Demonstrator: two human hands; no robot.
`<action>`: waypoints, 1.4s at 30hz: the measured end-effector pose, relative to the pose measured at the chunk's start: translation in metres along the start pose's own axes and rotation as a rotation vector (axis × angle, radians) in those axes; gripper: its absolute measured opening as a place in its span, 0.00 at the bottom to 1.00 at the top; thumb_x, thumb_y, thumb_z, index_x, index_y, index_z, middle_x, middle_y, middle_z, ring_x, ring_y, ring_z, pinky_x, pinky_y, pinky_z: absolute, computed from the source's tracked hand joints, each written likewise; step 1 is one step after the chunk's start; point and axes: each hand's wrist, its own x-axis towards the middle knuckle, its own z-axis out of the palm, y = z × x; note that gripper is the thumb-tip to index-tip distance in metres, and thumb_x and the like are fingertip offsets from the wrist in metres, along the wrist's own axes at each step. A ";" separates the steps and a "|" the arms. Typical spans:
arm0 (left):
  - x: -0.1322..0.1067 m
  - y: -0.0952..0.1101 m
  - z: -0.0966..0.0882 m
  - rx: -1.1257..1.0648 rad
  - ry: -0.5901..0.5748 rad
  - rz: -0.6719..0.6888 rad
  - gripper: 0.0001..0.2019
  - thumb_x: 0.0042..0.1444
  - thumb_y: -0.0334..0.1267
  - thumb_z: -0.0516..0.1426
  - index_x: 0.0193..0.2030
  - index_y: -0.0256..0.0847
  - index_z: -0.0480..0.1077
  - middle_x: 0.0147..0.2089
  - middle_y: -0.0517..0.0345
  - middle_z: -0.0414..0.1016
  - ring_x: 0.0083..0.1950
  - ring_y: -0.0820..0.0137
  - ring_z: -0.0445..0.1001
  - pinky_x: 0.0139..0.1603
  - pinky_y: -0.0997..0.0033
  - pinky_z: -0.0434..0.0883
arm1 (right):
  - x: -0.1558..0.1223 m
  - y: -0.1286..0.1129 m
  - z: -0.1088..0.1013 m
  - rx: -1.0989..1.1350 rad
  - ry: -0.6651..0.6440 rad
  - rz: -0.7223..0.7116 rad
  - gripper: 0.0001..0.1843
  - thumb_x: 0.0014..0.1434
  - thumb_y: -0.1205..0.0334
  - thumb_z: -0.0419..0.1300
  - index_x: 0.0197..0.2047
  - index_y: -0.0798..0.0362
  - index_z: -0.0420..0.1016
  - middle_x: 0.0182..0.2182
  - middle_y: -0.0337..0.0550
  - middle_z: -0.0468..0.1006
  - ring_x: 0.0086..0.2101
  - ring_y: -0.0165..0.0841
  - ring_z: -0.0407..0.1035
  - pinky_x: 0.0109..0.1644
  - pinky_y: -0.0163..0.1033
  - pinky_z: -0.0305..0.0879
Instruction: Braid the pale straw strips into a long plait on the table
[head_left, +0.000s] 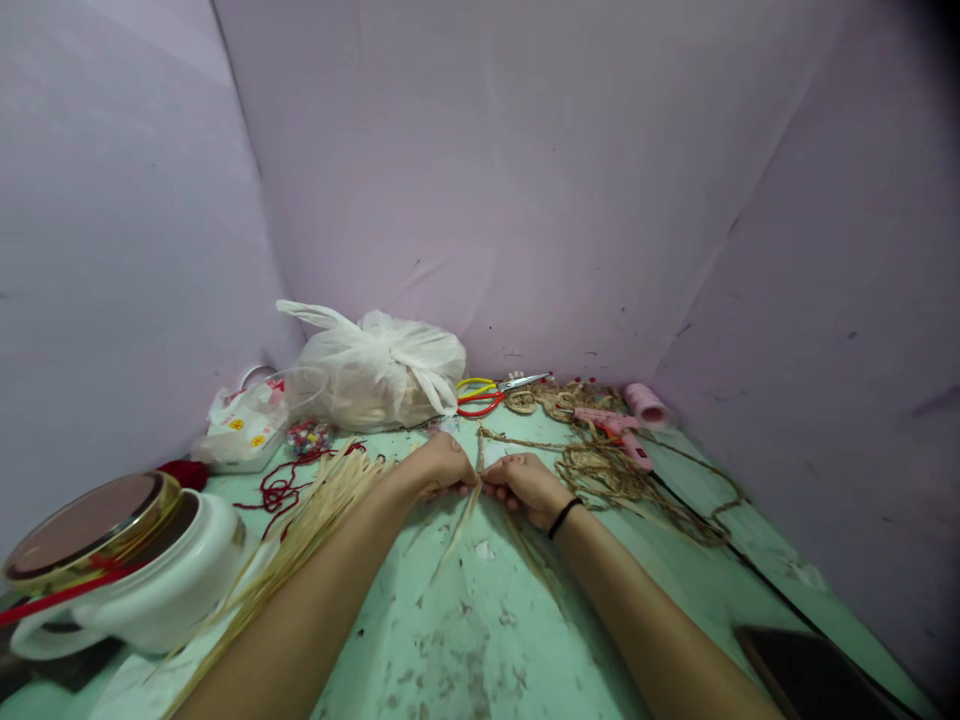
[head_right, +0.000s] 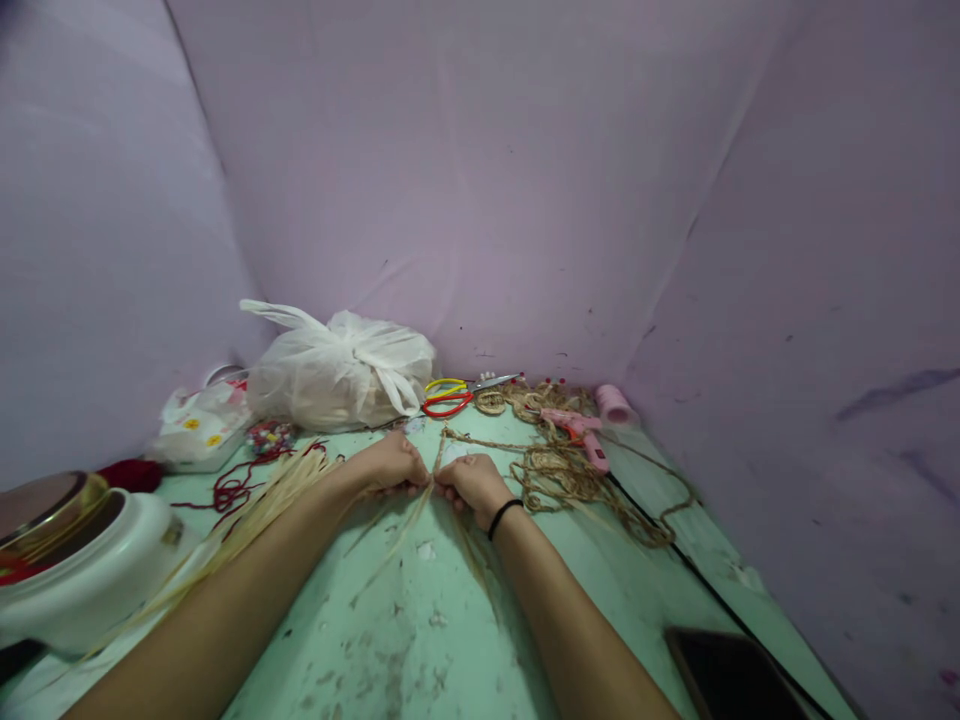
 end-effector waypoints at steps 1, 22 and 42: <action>-0.001 0.002 0.000 0.048 0.020 0.011 0.06 0.36 0.30 0.56 0.13 0.35 0.64 0.09 0.64 0.55 0.11 0.79 0.51 0.14 0.77 0.49 | 0.000 0.000 0.000 0.007 0.000 0.002 0.09 0.41 0.73 0.53 0.13 0.58 0.63 0.09 0.34 0.62 0.09 0.19 0.49 0.10 0.26 0.43; 0.007 0.002 -0.001 -0.419 -0.161 -0.235 0.10 0.50 0.27 0.49 0.22 0.30 0.67 0.16 0.56 0.67 0.11 0.83 0.54 0.12 0.84 0.50 | 0.005 0.004 -0.008 0.223 -0.240 0.048 0.06 0.40 0.74 0.52 0.16 0.59 0.64 0.09 0.32 0.59 0.10 0.17 0.45 0.13 0.25 0.35; 0.002 0.000 0.015 -0.255 -0.003 -0.093 0.09 0.38 0.29 0.53 0.13 0.36 0.58 0.08 0.66 0.53 0.10 0.81 0.49 0.13 0.78 0.44 | -0.003 -0.007 -0.013 -0.751 0.143 -0.265 0.08 0.40 0.63 0.57 0.18 0.57 0.74 0.15 0.42 0.70 0.19 0.27 0.60 0.20 0.30 0.48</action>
